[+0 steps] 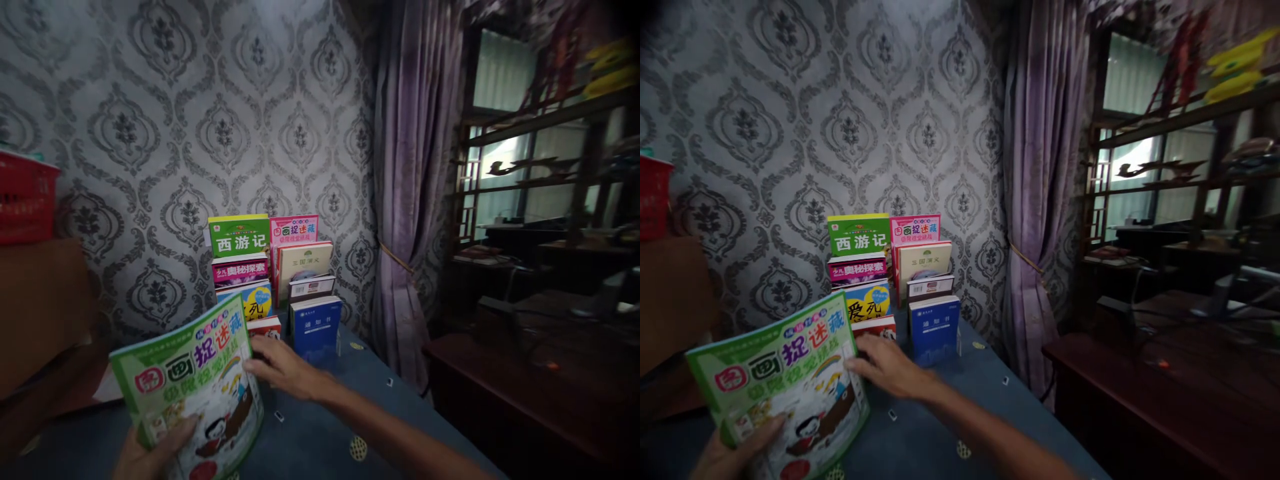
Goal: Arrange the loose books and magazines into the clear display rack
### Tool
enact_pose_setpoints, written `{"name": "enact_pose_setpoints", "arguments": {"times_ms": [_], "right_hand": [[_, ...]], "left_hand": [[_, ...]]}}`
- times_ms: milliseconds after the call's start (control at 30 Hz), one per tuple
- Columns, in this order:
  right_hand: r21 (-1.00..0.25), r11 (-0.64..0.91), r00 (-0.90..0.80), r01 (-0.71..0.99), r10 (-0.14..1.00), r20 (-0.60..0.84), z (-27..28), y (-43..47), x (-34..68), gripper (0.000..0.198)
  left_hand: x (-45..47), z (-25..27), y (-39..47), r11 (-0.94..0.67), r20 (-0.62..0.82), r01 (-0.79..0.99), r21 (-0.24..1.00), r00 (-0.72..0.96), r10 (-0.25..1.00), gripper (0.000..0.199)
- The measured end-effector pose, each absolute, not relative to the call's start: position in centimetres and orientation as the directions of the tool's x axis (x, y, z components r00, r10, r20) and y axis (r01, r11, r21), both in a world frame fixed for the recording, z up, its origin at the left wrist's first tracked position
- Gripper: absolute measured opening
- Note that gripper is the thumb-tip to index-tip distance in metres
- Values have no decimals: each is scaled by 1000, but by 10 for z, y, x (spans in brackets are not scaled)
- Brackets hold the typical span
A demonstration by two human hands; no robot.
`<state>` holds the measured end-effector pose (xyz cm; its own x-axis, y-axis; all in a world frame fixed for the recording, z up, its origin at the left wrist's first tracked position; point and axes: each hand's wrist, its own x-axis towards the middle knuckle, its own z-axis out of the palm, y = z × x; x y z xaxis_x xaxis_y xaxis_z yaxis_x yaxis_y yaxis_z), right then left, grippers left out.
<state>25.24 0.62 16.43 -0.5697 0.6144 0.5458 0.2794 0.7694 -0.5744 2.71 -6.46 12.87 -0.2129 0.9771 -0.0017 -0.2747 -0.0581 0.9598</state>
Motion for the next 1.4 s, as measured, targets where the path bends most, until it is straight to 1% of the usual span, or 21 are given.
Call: {"name": "enact_pose_setpoints", "arguments": {"times_ms": [67, 133, 200, 300, 433, 533, 633, 767, 967, 1033, 1200, 1300, 1400], "right_hand": [[-501, 804, -581, 321, 585, 566, 189, 15, 259, 49], [-437, 821, -585, 366, 569, 578, 214, 27, 267, 45], [-364, 836, -595, 411, 548, 588, 240, 40, 277, 44], [-196, 845, -640, 497, 510, 575, 275, 64, 293, 44], [5, 752, -654, 659, 571, 496, 314, 88, 312, 52], [77, 704, -647, 706, 597, 474, 332, 100, 319, 61], [59, 729, -670, 682, 590, 450, 343, 107, 321, 67], [39, 750, -683, 661, 579, 446, 353, 114, 323, 69], [-57, 733, -638, 678, 625, 449, 359, 120, 329, 72], [-69, 724, -614, 686, 627, 478, 357, 121, 331, 72], [-74, 706, -505, 704, 571, 647, 346, 120, 336, 65], [-110, 667, -456, 737, 610, 648, 341, 118, 339, 61], [-134, 614, -406, 778, 654, 639, 339, 119, 343, 60]], "left_hand": [[33, 154, -55, -156, 100, -280, 947, -205, 974, 90], [42, 181, -47, -222, 175, -286, 932, -180, 968, 85], [53, 206, -39, -254, 232, -296, 921, -109, 967, 79], [69, 235, -25, -345, 358, -275, 897, -3, 934, 72], [86, 257, -5, -462, 483, -275, 843, 11, 875, 68], [94, 266, 6, -507, 532, -301, 808, 2, 847, 68], [98, 274, 9, -524, 544, -297, 798, -20, 839, 68], [102, 283, 11, -548, 562, -281, 788, -36, 827, 66], [108, 288, 25, -582, 598, -273, 766, -31, 801, 62], [112, 288, 28, -587, 605, -279, 760, -29, 796, 64], [119, 284, 33, -588, 603, -253, 768, -22, 797, 70], [121, 281, 36, -572, 595, -271, 774, 4, 804, 69], [123, 282, 41, -568, 594, -275, 775, 12, 804, 68]]}}
